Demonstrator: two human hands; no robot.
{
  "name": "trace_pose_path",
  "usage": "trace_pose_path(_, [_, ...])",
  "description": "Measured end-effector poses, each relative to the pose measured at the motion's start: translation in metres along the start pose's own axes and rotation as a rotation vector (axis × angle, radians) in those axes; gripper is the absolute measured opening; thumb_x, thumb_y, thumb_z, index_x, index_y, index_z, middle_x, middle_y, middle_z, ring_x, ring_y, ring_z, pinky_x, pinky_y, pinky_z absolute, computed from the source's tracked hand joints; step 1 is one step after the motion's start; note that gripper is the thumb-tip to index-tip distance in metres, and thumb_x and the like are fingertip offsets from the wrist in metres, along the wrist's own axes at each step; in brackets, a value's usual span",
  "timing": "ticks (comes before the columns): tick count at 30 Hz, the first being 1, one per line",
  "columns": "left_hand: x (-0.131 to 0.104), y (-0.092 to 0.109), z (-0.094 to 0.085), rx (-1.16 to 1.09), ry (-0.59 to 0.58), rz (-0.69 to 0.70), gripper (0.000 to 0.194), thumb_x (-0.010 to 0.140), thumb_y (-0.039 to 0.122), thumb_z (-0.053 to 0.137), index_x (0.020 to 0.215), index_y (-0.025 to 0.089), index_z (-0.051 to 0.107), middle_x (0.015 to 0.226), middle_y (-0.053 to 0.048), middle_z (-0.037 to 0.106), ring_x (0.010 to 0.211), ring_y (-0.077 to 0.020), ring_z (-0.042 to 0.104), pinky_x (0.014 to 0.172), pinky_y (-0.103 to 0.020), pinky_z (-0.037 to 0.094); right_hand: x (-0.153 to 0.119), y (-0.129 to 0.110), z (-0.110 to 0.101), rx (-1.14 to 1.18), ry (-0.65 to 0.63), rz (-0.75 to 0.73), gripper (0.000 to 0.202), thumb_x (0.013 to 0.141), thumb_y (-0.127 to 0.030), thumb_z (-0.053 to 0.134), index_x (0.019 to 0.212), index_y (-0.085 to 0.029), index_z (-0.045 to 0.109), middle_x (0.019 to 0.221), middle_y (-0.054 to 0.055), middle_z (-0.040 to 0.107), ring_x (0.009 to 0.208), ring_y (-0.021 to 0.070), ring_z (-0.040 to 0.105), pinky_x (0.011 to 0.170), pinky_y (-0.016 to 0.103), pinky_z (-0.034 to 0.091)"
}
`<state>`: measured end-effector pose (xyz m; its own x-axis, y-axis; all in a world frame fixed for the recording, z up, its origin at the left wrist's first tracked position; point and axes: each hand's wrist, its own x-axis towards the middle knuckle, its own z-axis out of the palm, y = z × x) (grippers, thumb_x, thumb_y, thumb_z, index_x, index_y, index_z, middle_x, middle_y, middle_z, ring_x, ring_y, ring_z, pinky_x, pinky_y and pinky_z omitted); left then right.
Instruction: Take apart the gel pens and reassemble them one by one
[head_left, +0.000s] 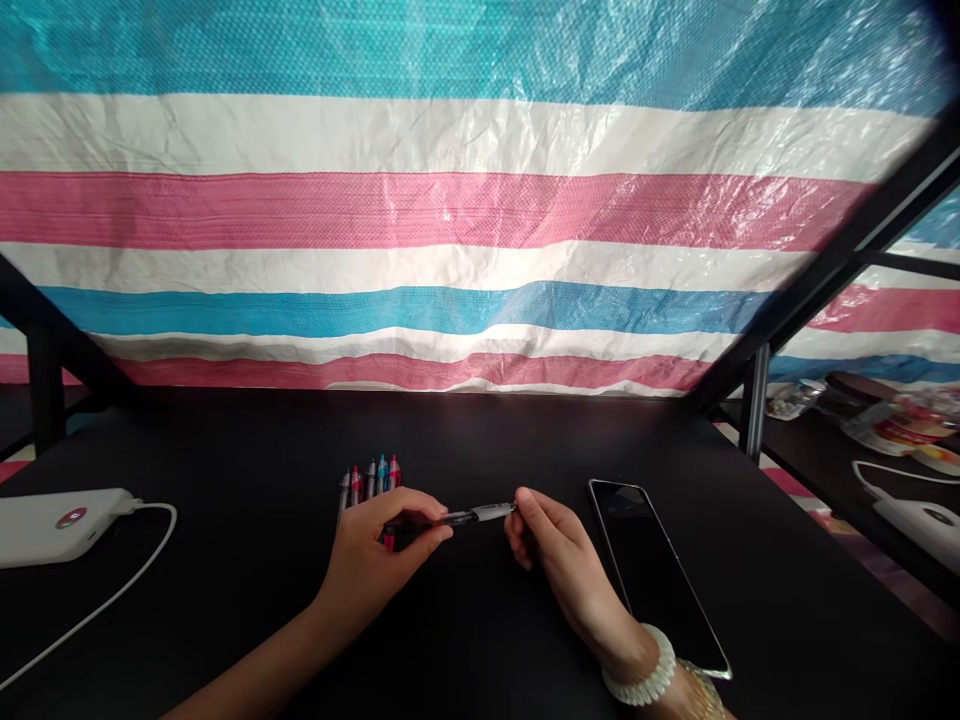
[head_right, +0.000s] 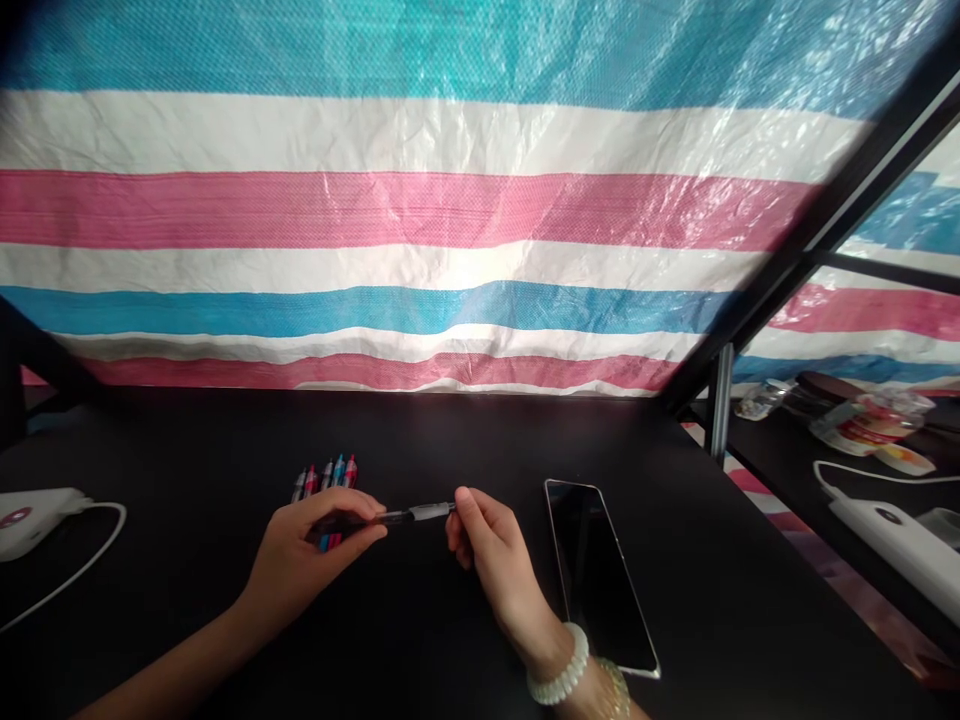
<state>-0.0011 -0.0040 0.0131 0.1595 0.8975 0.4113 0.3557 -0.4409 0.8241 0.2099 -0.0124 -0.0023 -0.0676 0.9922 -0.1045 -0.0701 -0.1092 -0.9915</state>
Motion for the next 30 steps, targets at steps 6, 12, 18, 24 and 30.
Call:
trace_pose_path(6, [0.0, 0.001, -0.004, -0.09, 0.037, -0.107, 0.009, 0.076, 0.021, 0.073, 0.084, 0.021, 0.068, 0.086, -0.002, 0.073, 0.078, -0.0172, 0.071, 0.066, -0.025, 0.058, 0.0, -0.001, -0.002, -0.012, -0.021, -0.014, 0.041, 0.091, -0.054, 0.058, 0.071, -0.018, 0.054, 0.069, 0.0, 0.054, 0.057, 0.011, 0.043, 0.054, 0.025, 0.035])
trace_pose_path(12, [0.001, 0.0, -0.004, -0.23, 0.125, -0.274, 0.034, 0.074, 0.028, 0.077, 0.102, 0.021, 0.06, 0.089, -0.004, 0.073, 0.081, -0.0205, 0.072, 0.066, -0.028, 0.059, -0.002, -0.006, 0.0, -0.052, -0.015, -0.04, 0.035, 0.085, -0.051, 0.066, 0.078, -0.018, 0.06, 0.074, 0.0, 0.058, 0.057, 0.01, 0.044, 0.053, 0.024, 0.036])
trace_pose_path(18, [0.001, -0.006, -0.002, -0.441, 0.13, -0.361, 0.043, 0.074, 0.027, 0.078, 0.109, 0.02, 0.056, 0.092, -0.005, 0.073, 0.088, -0.021, 0.072, 0.082, -0.035, 0.059, -0.005, -0.011, 0.002, 0.085, -0.097, 0.076, 0.039, 0.082, -0.055, 0.068, 0.088, -0.017, 0.066, 0.077, 0.003, 0.06, 0.062, 0.0132, 0.052, 0.05, 0.023, 0.04])
trace_pose_path(24, [0.0, -0.014, 0.0, -0.546, 0.095, -0.439, 0.046, 0.075, 0.028, 0.079, 0.113, 0.021, 0.055, 0.097, -0.005, 0.072, 0.09, -0.0196, 0.071, 0.081, -0.033, 0.058, -0.005, -0.003, 0.003, 0.13, -0.278, 0.179, 0.042, 0.086, -0.053, 0.066, 0.072, -0.014, 0.059, 0.068, 0.002, 0.062, 0.054, 0.0082, 0.051, 0.048, 0.019, 0.04])
trace_pose_path(30, [-0.001, -0.018, 0.001, -0.611, 0.102, -0.468, 0.046, 0.074, 0.028, 0.081, 0.113, 0.023, 0.057, 0.098, -0.003, 0.071, 0.094, -0.017, 0.069, 0.085, -0.029, 0.055, -0.007, -0.005, 0.002, 0.194, -0.377, 0.287, 0.051, 0.089, -0.061, 0.055, 0.076, -0.012, 0.063, 0.066, 0.006, 0.064, 0.056, 0.0119, 0.057, 0.048, 0.02, 0.039])
